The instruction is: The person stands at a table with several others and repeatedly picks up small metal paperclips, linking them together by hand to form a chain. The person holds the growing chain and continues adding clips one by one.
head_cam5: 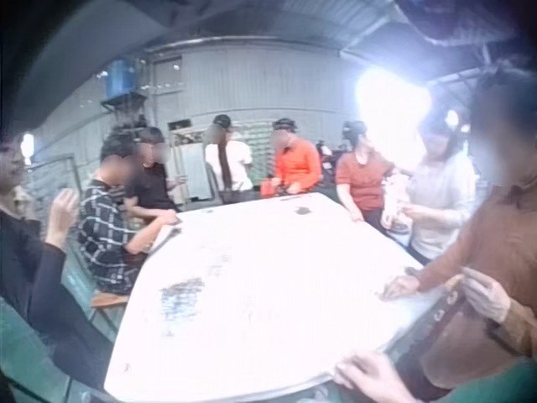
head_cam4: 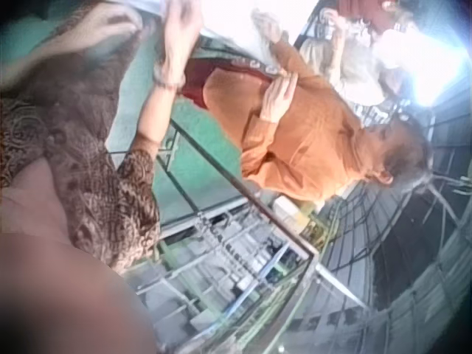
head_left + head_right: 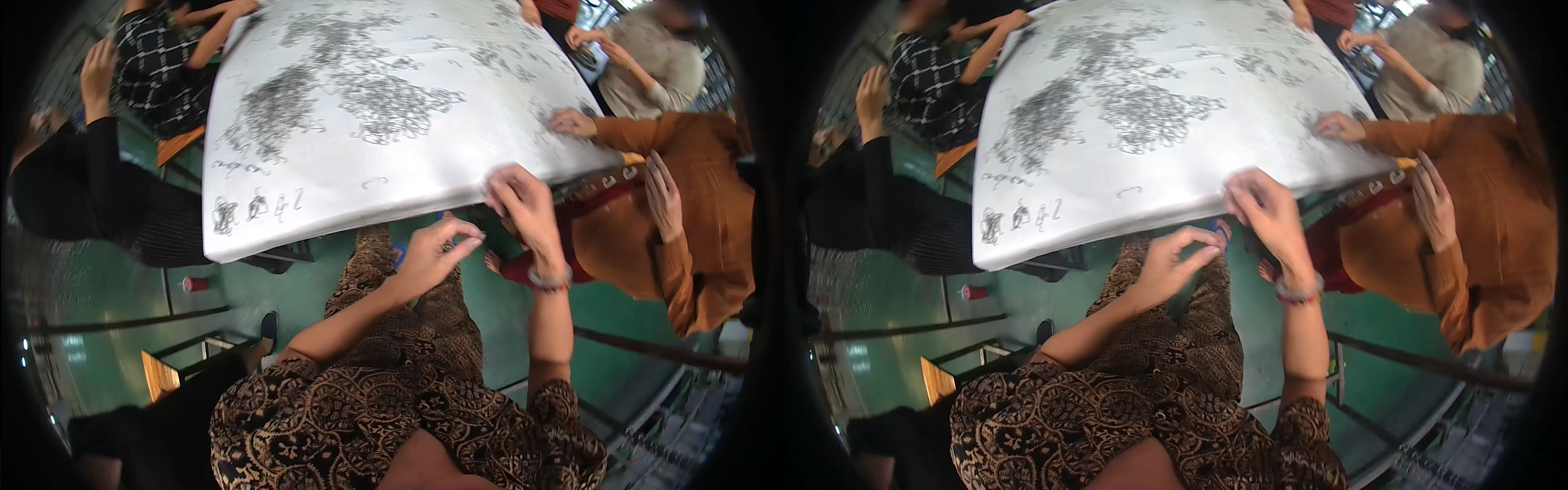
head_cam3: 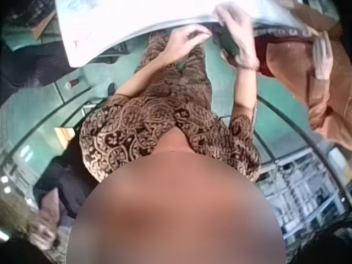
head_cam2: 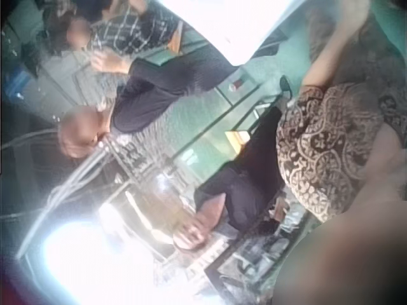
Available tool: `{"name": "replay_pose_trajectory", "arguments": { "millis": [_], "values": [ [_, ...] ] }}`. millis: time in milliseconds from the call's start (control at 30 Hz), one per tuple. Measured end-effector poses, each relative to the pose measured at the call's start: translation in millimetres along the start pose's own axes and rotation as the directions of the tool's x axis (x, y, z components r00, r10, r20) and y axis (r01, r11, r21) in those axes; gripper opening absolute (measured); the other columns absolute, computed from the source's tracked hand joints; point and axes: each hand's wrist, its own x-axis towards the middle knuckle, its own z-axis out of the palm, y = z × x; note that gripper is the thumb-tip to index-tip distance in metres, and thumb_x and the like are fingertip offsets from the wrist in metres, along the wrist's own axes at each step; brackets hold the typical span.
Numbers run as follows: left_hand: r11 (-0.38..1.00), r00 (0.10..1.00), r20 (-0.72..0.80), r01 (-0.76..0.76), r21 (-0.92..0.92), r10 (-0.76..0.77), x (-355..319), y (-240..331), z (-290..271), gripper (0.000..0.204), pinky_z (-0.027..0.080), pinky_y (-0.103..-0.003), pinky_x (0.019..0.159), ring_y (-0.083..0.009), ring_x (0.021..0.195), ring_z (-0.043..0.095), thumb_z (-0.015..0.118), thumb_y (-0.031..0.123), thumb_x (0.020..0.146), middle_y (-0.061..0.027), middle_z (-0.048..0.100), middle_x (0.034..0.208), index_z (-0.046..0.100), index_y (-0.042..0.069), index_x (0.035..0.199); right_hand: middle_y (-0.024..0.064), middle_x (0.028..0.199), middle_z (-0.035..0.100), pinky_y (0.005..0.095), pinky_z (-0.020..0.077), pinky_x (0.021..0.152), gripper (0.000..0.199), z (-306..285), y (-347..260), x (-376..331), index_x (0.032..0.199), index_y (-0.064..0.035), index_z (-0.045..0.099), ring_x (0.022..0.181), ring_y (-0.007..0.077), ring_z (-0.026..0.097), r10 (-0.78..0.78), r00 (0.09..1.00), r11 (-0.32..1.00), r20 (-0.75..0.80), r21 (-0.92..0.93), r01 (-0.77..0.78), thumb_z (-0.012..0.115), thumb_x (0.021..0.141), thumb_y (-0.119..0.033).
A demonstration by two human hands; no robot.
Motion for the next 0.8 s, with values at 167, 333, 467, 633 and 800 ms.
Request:
{"name": "replay_pose_trajectory", "arguments": {
  "millis": [167, 333, 467, 633, 800],
  "values": [
    [0.998, 1.0, -0.001, 0.021, -0.057, -0.021, 5, -2, 7, 0.017, 0.05, -0.028, 0.073, -0.0119, 0.086, 0.062, 0.066, 0.013, 0.091, -0.0065, 0.069, 0.097, 0.066, 0.002, 0.103, 0.0092, 0.078, 0.061, 0.0259, 0.0455, 0.059, 0.014, 6, -47, -46, 0.1, 0.0026, 0.065, 0.062, 0.0149, 0.058, -0.155, 0.962, 0.853, 0.225, -0.461, 0.245, 0.058, 0.087, 0.001],
    [0.995, 0.996, 0.019, -0.089, 0.054, 0.088, 8, 1, 11, 0.016, 0.049, -0.033, 0.076, -0.0177, 0.085, 0.064, 0.067, 0.013, 0.09, -0.009, 0.069, 0.093, 0.065, 0.001, 0.1, 0.0142, 0.079, 0.06, 0.0302, 0.048, 0.061, 0.028, 17, -59, -50, 0.113, 0.0007, 0.059, 0.064, 0.0223, 0.061, -0.186, 0.968, 0.743, 0.17, -0.62, 0.252, 0.057, 0.086, 0.005],
    [0.987, 0.991, 0.046, -0.133, 0.094, 0.129, 8, 3, 2, 0.017, 0.05, -0.036, 0.078, -0.026, 0.09, 0.066, 0.065, 0.015, 0.089, -0.0121, 0.068, 0.095, 0.064, 0.001, 0.099, 0.0127, 0.078, 0.064, 0.0293, 0.0487, 0.061, 0.025, 18, -58, -53, 0.11, 0.0006, 0.057, 0.065, 0.0207, 0.063, -0.22, 0.974, 0.751, 0.053, -0.628, 0.204, 0.06, 0.086, 0.006],
    [0.993, 0.994, 0.032, -0.1, -0.061, 0.102, 5, -3, -6, 0.033, 0.05, -0.035, 0.084, -0.0239, 0.092, 0.066, 0.067, 0.018, 0.088, -0.0122, 0.067, 0.107, 0.061, 0.0, 0.115, 0.0079, 0.072, 0.066, 0.0258, 0.0523, 0.069, 0.004, 24, -47, -49, 0.083, 0.0047, 0.063, 0.055, 0.0109, 0.06, -0.18, 0.981, 0.873, -0.069, -0.471, 0.127, 0.067, 0.082, 0.006],
    [0.983, 0.994, -0.098, -0.021, 0.182, 0.04, 25, -35, -86, 0.034, 0.051, -0.035, 0.084, -0.0219, 0.088, 0.064, 0.066, 0.02, 0.089, -0.0105, 0.066, 0.114, 0.064, 0.004, 0.119, 0.0046, 0.066, 0.062, 0.024, 0.0522, 0.071, 0.003, 29, -34, -39, 0.085, 0.0061, 0.066, 0.055, 0.0072, 0.058, -0.193, 0.973, 0.924, -0.129, -0.358, 0.135, 0.068, 0.083, 0.007]
  ]
}}
